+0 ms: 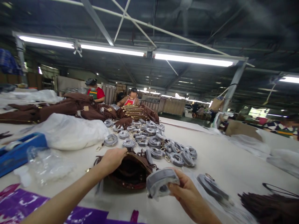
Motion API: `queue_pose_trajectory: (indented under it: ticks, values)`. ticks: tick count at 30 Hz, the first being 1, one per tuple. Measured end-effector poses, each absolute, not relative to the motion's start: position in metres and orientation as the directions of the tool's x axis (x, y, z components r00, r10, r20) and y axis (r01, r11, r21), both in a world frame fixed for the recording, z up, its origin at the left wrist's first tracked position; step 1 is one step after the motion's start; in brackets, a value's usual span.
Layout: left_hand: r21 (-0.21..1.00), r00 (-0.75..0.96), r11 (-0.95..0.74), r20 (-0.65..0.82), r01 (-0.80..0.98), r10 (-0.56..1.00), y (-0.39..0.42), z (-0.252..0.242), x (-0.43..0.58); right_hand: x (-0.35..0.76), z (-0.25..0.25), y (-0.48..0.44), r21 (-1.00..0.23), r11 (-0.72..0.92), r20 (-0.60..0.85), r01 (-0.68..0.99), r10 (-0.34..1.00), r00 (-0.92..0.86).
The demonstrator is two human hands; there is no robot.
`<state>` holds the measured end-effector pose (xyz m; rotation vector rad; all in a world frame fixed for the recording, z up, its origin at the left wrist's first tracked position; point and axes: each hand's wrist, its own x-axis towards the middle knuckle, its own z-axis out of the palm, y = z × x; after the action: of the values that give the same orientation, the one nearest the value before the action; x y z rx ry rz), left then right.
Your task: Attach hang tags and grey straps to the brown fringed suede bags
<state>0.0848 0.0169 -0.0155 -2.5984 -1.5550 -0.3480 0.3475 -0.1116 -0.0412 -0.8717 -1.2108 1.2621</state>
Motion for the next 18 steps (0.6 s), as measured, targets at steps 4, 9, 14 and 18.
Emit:
queue_pose_trajectory:
  ticks: [4,9,14,18]
  values:
    - [0.025,0.505,-0.521,0.211,0.853,0.837,0.018,-0.001,0.088,0.336,-0.035,-0.115,-0.968,0.219,0.219,-0.121,0.976,0.010]
    - [0.023,0.692,-0.693,0.035,0.721,0.721,0.003,-0.026,0.070,0.324,-0.022,-0.108,-0.885,0.345,0.278,-0.314,0.930,0.240]
    - [-0.120,0.671,-0.664,0.025,0.738,0.741,-0.001,-0.058,0.055,0.323,-0.019,-0.103,-0.808,0.357,0.199,-0.468,0.914,0.353]
    - [-0.007,0.593,-0.599,0.146,0.801,0.792,0.008,-0.044,0.064,0.318,-0.027,-0.113,-0.805,0.313,0.190,-0.505,0.941,0.280]
